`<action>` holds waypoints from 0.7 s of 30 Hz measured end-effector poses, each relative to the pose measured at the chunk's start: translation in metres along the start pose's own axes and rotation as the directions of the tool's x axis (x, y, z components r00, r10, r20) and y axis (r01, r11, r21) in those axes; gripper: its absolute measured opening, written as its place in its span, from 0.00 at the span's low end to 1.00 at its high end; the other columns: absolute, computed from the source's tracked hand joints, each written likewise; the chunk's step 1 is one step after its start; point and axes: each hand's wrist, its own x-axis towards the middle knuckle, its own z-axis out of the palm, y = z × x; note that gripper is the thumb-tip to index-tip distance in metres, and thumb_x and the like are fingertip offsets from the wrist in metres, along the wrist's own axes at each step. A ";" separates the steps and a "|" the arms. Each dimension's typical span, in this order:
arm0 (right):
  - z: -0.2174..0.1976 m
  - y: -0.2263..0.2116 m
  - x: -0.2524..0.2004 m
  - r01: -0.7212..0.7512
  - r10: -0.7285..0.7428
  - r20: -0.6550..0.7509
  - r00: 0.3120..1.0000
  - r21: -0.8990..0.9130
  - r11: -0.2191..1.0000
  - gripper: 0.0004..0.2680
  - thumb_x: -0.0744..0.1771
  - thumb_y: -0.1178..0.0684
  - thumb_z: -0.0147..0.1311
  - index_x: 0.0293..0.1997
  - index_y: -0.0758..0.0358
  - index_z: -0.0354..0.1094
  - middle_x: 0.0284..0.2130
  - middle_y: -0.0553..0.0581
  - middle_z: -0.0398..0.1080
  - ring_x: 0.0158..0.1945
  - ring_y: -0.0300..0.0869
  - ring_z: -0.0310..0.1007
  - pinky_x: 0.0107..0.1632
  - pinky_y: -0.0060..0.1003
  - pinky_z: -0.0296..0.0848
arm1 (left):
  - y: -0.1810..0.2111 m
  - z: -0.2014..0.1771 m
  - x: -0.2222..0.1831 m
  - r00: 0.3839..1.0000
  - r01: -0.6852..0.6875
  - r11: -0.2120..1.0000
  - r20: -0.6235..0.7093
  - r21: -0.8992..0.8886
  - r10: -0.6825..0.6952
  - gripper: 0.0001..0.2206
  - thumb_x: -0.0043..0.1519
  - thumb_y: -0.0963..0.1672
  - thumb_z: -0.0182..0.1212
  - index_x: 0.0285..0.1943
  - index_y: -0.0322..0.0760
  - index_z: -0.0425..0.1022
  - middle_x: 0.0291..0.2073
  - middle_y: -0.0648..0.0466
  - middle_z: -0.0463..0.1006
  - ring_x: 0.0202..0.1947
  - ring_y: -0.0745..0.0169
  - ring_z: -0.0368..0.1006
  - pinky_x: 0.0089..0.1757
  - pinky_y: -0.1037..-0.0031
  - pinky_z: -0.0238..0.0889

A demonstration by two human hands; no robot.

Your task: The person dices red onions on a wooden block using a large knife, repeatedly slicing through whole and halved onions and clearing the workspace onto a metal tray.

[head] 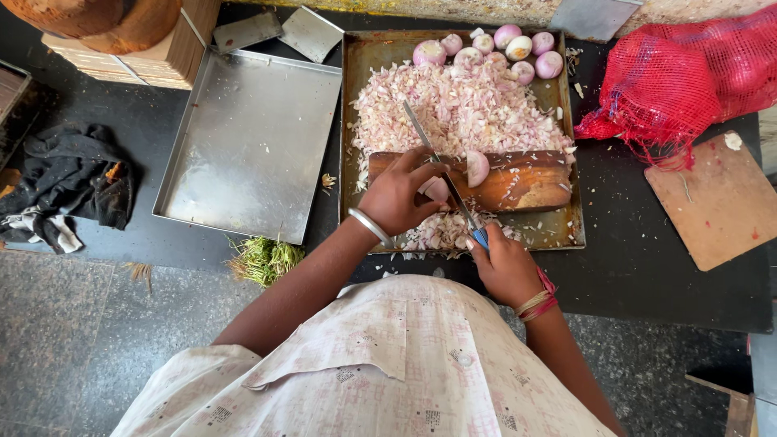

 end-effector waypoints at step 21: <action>0.003 -0.036 0.040 0.012 0.005 0.073 0.997 -0.233 0.972 0.11 0.71 0.48 0.46 0.44 0.68 0.57 0.22 0.70 0.72 0.26 0.64 0.75 0.29 0.59 0.73 | -0.021 0.011 -0.001 0.999 -0.030 0.998 -0.043 0.047 0.032 0.06 0.59 0.43 0.71 0.38 0.36 0.80 0.38 0.48 0.77 0.40 0.48 0.76 0.42 0.61 0.72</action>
